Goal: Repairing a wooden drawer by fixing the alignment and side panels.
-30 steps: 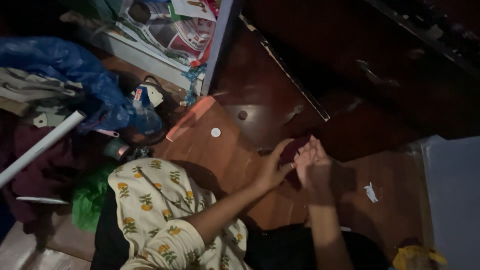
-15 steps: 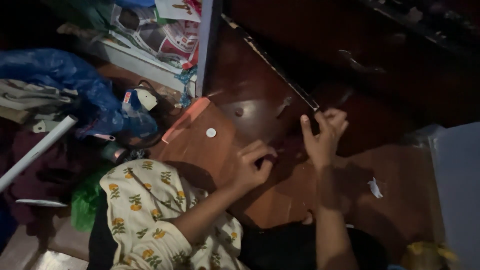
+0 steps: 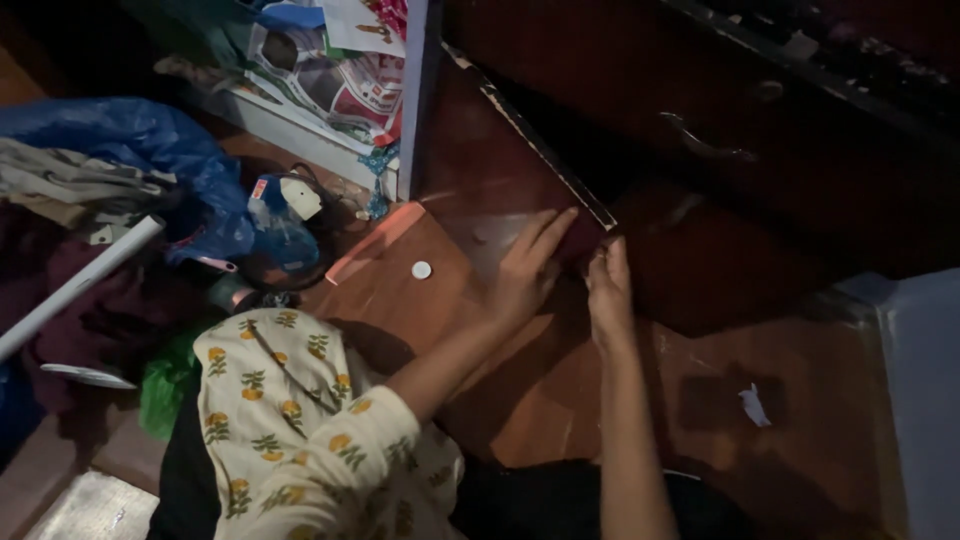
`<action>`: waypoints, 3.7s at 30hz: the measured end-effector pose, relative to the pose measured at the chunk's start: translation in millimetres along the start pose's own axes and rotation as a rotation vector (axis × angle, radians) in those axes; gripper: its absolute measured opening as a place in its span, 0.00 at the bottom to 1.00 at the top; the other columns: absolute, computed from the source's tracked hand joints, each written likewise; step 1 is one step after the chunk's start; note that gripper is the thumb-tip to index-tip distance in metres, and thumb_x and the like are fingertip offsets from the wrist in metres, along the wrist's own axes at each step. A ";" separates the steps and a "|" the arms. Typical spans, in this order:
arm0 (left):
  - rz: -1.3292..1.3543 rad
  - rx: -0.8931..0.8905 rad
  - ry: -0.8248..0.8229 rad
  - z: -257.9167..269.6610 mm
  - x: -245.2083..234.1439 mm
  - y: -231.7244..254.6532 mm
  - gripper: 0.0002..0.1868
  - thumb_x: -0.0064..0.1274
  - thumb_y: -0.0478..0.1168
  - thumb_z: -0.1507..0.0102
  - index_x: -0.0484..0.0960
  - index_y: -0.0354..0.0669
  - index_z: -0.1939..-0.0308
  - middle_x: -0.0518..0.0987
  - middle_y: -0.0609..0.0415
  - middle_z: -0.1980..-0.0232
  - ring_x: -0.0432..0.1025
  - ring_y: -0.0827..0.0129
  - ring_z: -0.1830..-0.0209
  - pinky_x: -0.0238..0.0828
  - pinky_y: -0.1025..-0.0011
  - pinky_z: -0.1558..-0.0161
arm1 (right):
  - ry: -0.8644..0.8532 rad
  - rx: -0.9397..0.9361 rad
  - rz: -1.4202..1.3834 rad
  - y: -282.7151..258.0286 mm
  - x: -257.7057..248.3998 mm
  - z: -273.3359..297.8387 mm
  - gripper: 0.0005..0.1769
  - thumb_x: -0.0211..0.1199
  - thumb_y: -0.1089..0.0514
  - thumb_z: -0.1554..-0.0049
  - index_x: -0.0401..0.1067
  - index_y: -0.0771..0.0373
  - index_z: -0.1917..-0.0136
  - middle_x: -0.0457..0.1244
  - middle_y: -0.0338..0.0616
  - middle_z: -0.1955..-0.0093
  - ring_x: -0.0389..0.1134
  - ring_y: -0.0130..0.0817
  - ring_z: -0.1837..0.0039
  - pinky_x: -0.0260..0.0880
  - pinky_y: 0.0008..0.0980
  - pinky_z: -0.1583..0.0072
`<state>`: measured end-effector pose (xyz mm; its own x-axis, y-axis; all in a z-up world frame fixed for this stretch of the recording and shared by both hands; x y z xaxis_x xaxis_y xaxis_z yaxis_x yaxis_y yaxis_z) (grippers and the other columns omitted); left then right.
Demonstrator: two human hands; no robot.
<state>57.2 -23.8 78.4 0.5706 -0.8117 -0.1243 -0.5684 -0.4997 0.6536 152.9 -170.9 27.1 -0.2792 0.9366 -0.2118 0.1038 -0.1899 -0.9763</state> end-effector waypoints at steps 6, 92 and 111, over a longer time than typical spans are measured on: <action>-0.151 0.155 0.092 43.6 25.7 -50.0 0.38 0.57 0.20 0.49 0.77 0.40 0.33 0.75 0.44 0.39 0.73 0.51 0.42 0.73 0.61 0.41 | -0.007 -0.030 -0.012 11.4 -0.8 -5.2 0.39 0.42 0.64 0.36 0.37 0.54 0.14 0.44 0.45 0.15 0.48 0.38 0.18 0.51 0.38 0.24; 0.065 -0.089 0.462 -63.2 -36.6 -122.4 0.31 0.43 0.21 0.52 0.84 0.38 0.46 0.76 0.44 0.41 0.74 0.50 0.38 0.71 0.63 0.35 | 0.117 -0.121 -0.044 3.9 8.7 7.6 0.20 0.48 0.39 0.31 0.48 0.55 0.50 0.46 0.33 0.53 0.51 0.26 0.48 0.57 0.37 0.29; 0.103 -0.270 0.245 9.7 -9.0 -113.9 0.32 0.44 0.18 0.54 0.87 0.42 0.51 0.79 0.47 0.47 0.75 0.54 0.45 0.72 0.68 0.45 | 0.158 -0.135 -0.011 -1.8 11.5 10.3 0.22 0.47 0.36 0.30 0.49 0.55 0.49 0.46 0.32 0.52 0.51 0.26 0.49 0.59 0.37 0.32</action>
<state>111.1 37.4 -2.1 0.6620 -0.7410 0.1130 -0.4721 -0.2951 0.8307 139.7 -162.9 26.0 -0.1288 0.9750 -0.1813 0.2312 -0.1482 -0.9616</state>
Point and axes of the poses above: each hand's wrist, its own z-axis away from the middle knuckle, its own x-axis out of the palm, y = z × x, the point moved 5 cm from there along -z, towards the middle knuckle
